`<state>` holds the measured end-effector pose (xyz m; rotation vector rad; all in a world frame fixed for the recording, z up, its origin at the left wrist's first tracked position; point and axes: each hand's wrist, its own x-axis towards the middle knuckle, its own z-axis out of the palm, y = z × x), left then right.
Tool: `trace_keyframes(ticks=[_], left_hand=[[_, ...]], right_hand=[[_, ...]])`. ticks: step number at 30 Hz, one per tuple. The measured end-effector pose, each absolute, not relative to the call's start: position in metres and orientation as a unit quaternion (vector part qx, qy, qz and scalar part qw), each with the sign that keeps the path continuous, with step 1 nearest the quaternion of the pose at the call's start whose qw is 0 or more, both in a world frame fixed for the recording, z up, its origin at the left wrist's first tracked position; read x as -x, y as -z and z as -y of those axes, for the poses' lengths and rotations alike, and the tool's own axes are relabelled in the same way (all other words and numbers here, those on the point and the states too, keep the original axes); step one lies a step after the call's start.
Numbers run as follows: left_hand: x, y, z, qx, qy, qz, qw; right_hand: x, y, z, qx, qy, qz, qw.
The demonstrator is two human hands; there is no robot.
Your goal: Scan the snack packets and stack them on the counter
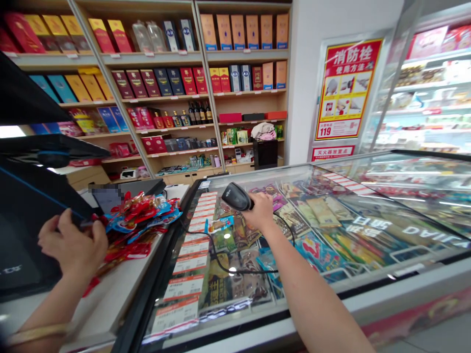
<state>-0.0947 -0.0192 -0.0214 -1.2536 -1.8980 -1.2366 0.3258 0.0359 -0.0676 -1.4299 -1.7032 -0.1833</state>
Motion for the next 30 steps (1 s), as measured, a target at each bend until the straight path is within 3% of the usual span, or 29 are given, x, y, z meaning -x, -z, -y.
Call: trace_keyframes(ticks=[5, 8, 13, 18, 21, 24, 30], left_hand=[[0.042, 0.023, 0.000, 0.592, 0.482, 0.582, 0.282], [-0.001, 0.040, -0.013, 0.718, 0.443, 0.501, 0.196], [-0.065, 0.077, -0.030, 0.832, 0.271, 0.484, 0.005], [-0.091, 0.082, -0.033, 0.828, 0.144, 0.540, -0.044], [-0.090, 0.080, -0.033, 0.793, 0.195, 0.574, -0.053], [-0.084, 0.078, -0.034, 0.716, 0.332, 0.605, -0.099], [-0.082, 0.072, -0.030, 0.436, 0.598, 0.510, -0.440]], right_hand=[[-0.327, 0.064, -0.036, 0.590, 0.075, 0.679, 0.431], [-0.326, 0.063, -0.036, 0.591, 0.075, 0.679, 0.429], [-0.325, 0.061, -0.036, 0.582, 0.066, 0.683, 0.436], [-0.325, 0.060, -0.035, 0.582, 0.057, 0.686, 0.433], [-0.325, 0.059, -0.035, 0.587, 0.057, 0.681, 0.434], [-0.326, 0.059, -0.035, 0.596, 0.057, 0.670, 0.440], [-0.328, 0.059, -0.036, 0.588, 0.054, 0.667, 0.454]])
